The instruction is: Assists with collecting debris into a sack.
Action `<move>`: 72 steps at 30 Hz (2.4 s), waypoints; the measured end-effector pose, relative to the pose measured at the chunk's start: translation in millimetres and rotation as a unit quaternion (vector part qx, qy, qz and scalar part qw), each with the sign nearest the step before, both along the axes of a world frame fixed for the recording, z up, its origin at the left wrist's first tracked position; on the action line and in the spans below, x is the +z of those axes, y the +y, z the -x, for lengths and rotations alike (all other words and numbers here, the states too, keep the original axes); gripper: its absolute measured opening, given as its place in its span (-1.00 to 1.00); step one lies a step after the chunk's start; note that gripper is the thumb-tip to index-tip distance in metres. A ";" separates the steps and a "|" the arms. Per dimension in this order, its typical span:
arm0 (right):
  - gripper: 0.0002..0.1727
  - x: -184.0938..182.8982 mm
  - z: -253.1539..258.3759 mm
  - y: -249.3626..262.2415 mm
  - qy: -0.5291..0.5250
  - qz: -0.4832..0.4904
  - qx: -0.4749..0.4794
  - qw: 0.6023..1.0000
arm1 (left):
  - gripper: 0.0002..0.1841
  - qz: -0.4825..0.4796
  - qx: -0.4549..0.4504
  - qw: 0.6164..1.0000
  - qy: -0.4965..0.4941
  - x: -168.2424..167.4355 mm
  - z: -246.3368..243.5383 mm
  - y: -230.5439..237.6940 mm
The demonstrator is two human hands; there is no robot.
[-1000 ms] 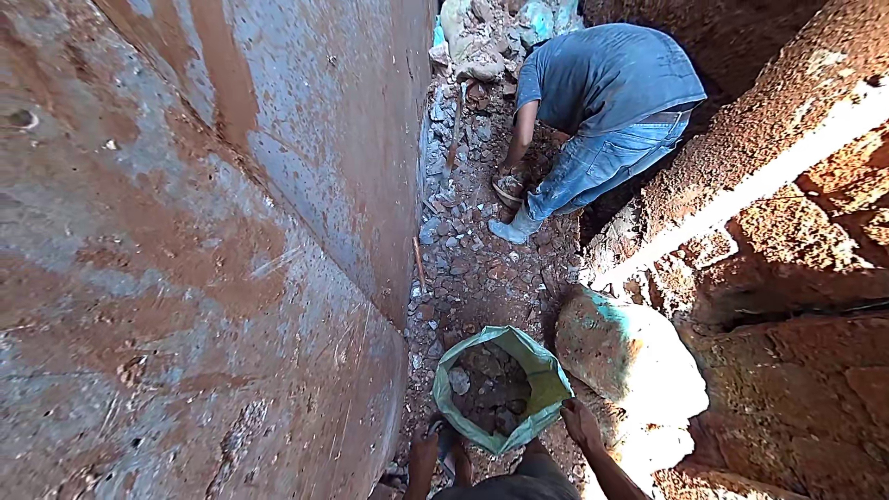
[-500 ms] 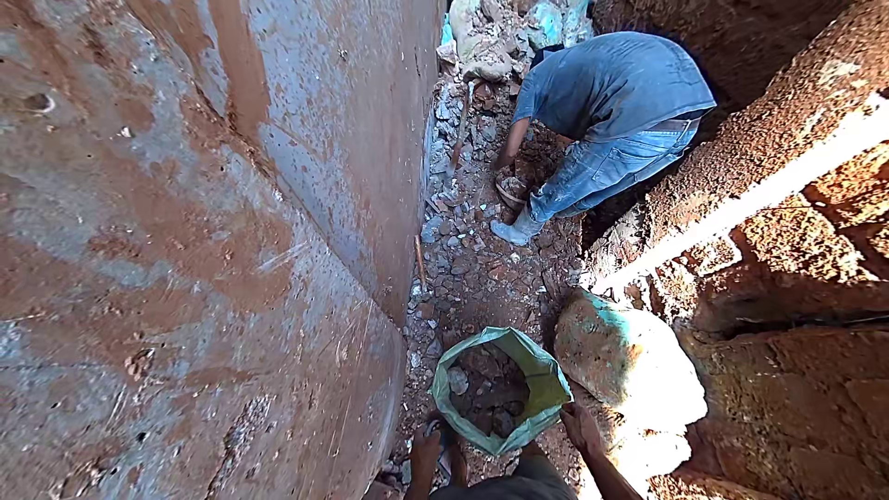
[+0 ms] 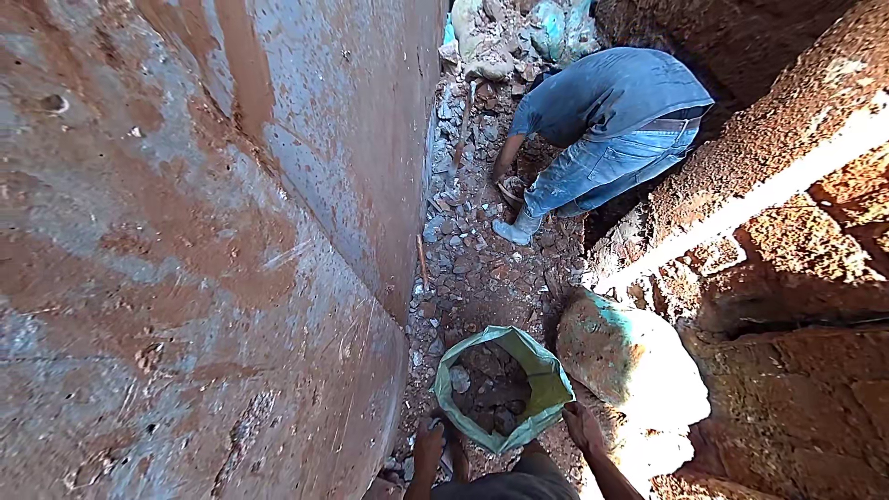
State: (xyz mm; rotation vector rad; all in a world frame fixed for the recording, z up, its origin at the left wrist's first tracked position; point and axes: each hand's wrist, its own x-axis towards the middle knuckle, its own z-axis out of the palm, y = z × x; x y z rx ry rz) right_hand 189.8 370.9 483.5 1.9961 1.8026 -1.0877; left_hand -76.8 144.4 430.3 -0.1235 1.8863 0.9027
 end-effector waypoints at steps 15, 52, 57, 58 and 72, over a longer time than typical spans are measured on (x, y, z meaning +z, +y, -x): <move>-0.28 4.0 1.4 32.6 -0.015 -0.045 -0.095 0.994 | -0.15 0.005 0.088 0.994 0.070 14.1 -12.2 36.9; -0.61 -61.1 19.9 74.1 0.070 0.009 -0.152 0.986 | -0.51 -0.012 0.099 0.985 0.143 3.6 -12.7 83.4; -0.60 -66.4 21.1 66.8 0.041 -0.016 -0.157 0.987 | -0.45 0.007 0.047 0.988 0.145 5.4 -8.5 90.3; -0.59 -65.8 20.8 65.7 0.035 -0.017 -0.154 0.987 | -0.44 0.021 0.041 0.988 0.146 6.2 -7.1 93.0; -0.58 -53.0 34.9 83.2 0.096 0.022 -0.162 0.982 | -0.33 -0.034 0.163 0.985 0.038 12.8 13.7 120.2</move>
